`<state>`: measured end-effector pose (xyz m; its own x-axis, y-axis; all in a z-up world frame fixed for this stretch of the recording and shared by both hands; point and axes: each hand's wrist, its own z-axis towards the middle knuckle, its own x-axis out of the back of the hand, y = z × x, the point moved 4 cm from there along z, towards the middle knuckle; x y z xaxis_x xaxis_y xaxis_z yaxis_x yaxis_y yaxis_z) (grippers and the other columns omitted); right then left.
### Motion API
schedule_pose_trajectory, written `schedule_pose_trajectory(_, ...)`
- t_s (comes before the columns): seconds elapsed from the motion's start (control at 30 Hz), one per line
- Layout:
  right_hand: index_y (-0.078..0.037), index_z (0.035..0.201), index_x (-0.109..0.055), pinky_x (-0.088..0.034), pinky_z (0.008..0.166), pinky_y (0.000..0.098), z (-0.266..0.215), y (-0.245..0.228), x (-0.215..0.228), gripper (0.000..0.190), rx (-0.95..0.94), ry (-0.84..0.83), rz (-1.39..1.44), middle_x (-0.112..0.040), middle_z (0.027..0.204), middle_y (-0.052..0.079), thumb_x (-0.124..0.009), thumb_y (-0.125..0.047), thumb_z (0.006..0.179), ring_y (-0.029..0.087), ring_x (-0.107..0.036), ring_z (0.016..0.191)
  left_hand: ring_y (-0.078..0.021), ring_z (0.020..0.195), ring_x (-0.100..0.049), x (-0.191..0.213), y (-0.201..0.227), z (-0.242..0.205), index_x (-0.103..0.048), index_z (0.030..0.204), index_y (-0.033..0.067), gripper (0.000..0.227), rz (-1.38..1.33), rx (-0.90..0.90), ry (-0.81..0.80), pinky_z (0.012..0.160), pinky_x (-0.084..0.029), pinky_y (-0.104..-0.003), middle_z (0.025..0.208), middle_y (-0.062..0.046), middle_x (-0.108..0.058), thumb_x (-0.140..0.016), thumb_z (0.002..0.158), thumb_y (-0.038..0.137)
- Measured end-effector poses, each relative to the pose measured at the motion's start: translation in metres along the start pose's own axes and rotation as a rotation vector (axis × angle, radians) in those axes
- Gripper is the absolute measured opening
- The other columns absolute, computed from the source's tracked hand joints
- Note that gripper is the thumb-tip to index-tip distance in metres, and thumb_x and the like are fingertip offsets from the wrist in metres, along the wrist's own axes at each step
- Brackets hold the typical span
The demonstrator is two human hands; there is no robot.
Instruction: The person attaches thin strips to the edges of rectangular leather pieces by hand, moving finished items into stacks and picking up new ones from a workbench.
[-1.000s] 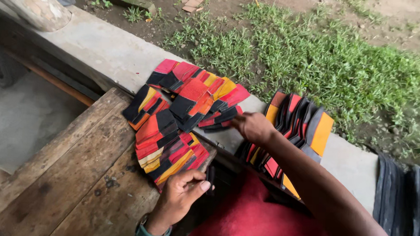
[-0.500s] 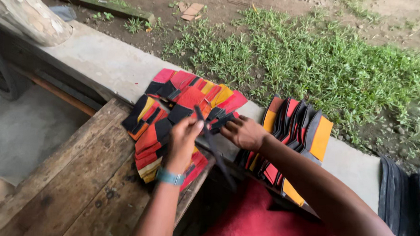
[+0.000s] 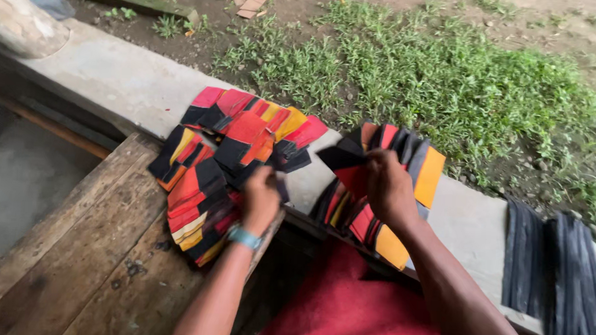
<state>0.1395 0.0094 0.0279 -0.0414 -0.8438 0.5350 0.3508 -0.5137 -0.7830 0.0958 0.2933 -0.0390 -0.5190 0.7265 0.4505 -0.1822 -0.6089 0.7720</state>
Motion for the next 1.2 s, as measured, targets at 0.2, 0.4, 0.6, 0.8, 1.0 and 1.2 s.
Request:
schedule_pose_trajectory(0.2,-0.010,0.109,-0.061,-0.053,0.098,0.0451,-0.033,-0.037,0.035,0.028,0.914,-0.130,-0.430,-0.061,0.123,0.011,-0.068,-0.007,0.082,0.035,-0.061,0.121,-0.0103,0.089,-0.063,0.031,0.061,-0.027,-0.060,0.103,0.0029,0.009,-0.647,0.156,0.135,0.078,-0.051,-0.026,0.101,-0.005,-0.072,-0.057,0.102,0.011)
schedule_pose_trajectory(0.4,-0.013,0.091,-0.070,-0.030,0.114,0.0596,-0.052,-0.027,0.052,0.017,0.782,-0.165,-0.491,-0.061,0.123,0.014,-0.068,-0.011,0.074,0.037,-0.051,0.127,-0.0374,0.092,-0.070,-0.101,0.117,-0.042,-0.066,0.100,0.0026,0.014,-0.186,0.008,-0.294,0.077,-0.054,-0.046,0.095,-0.020,-0.072,-0.064,0.095,0.015)
schedule_pose_trajectory(0.6,-0.010,0.103,-0.066,-0.056,0.095,0.0380,-0.106,0.026,0.116,0.031,0.194,0.200,-0.168,-0.071,0.112,0.005,-0.069,0.012,0.082,0.027,-0.070,0.110,-0.0406,0.089,-0.072,-0.134,0.086,-0.048,-0.068,0.090,0.0044,0.014,-0.115,0.211,-0.319,0.075,-0.055,-0.048,0.089,-0.022,-0.072,-0.067,0.092,0.019)
schedule_pose_trajectory(0.8,-0.009,0.139,-0.050,-0.058,0.080,0.0323,-0.173,0.044,0.168,0.069,-0.292,0.285,0.288,-0.070,0.097,0.008,-0.075,0.012,0.079,0.019,-0.069,0.091,-0.0261,0.079,-0.074,-0.076,0.129,-0.038,-0.070,0.094,0.0016,0.014,-0.261,-0.049,-0.378,0.073,-0.057,-0.038,0.084,-0.015,-0.074,-0.068,0.092,0.015)
schedule_pose_trajectory(1.0,0.001,0.108,-0.061,-0.062,0.081,0.0412,-0.225,0.048,0.178,0.026,-0.379,0.404,0.931,-0.072,0.101,0.014,-0.073,0.002,0.084,0.023,-0.073,0.092,-0.0153,0.079,-0.074,-0.015,0.216,-0.098,-0.073,0.102,0.0021,0.015,-0.450,-0.146,-0.732,0.070,-0.058,-0.031,0.086,-0.011,-0.075,-0.070,0.092,0.013)
schedule_pose_trajectory(1.2,-0.009,0.120,-0.070,-0.058,0.072,0.0308,-0.217,0.028,0.145,0.045,-0.596,0.221,0.758,-0.073,0.096,0.007,-0.075,0.000,0.076,0.014,-0.068,0.080,-0.0086,0.082,-0.072,-0.047,0.236,-0.091,-0.072,0.115,-0.0011,0.027,-0.403,-0.013,-0.718,0.072,-0.057,-0.025,0.088,-0.006,-0.078,-0.071,0.090,0.011)
